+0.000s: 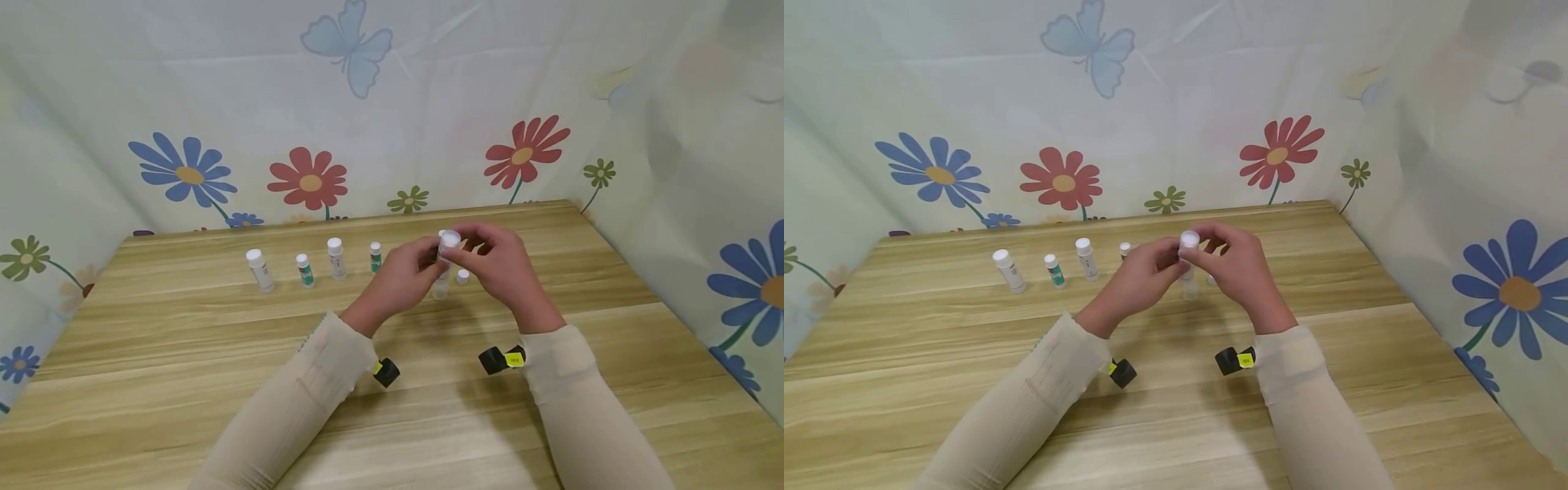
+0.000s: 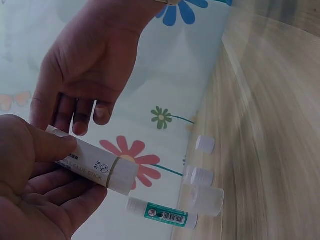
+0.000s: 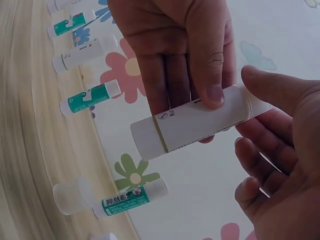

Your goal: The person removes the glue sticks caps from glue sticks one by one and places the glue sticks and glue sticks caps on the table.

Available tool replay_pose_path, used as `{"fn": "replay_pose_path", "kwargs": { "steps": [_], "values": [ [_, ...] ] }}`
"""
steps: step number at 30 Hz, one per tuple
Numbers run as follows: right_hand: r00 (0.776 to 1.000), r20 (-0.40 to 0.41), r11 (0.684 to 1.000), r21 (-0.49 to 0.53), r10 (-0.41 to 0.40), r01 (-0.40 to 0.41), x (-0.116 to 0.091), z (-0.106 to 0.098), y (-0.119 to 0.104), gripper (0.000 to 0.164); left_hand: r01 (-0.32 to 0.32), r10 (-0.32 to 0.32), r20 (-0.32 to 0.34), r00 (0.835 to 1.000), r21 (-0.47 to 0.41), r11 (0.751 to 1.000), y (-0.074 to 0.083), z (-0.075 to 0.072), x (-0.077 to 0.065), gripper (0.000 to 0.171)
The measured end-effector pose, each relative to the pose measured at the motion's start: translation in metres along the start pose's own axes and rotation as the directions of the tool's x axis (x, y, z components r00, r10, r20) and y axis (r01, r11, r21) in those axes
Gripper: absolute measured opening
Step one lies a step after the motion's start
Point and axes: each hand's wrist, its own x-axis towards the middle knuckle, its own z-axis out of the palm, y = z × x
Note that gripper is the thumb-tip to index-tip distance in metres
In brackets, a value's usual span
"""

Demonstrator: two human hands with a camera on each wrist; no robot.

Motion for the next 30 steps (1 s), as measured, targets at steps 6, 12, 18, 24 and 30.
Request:
{"fn": "replay_pose_path", "kwargs": {
  "steps": [6,12,18,24,30],
  "values": [
    [1.000,-0.003,1.000,0.006,0.020,-0.020,-0.002,-0.002,0.004,0.035,-0.008,0.007,0.035,0.999,0.032,0.999,0.000,0.002,0.001,0.039],
    [0.998,-0.030,0.992,0.111,0.060,-0.056,-0.005,-0.008,0.005,0.038,-0.002,0.000,0.089,0.996,0.024,1.000,-0.002,0.003,0.004,0.038],
    [0.994,-0.059,0.983,0.164,0.092,-0.082,-0.004,-0.015,0.020,0.041,0.022,-0.024,0.054,0.998,0.046,0.999,-0.020,0.005,0.010,0.038],
    [0.964,0.112,0.965,0.072,0.242,-0.251,0.000,-0.014,0.054,0.045,0.122,-0.123,-0.044,0.991,-0.023,0.992,-0.041,0.003,0.016,0.040],
    [0.924,0.165,0.935,-0.139,0.346,-0.325,0.004,-0.012,0.077,0.033,0.177,-0.176,-0.151,0.973,-0.010,0.984,-0.058,0.000,0.021,0.040]
  ]
}}
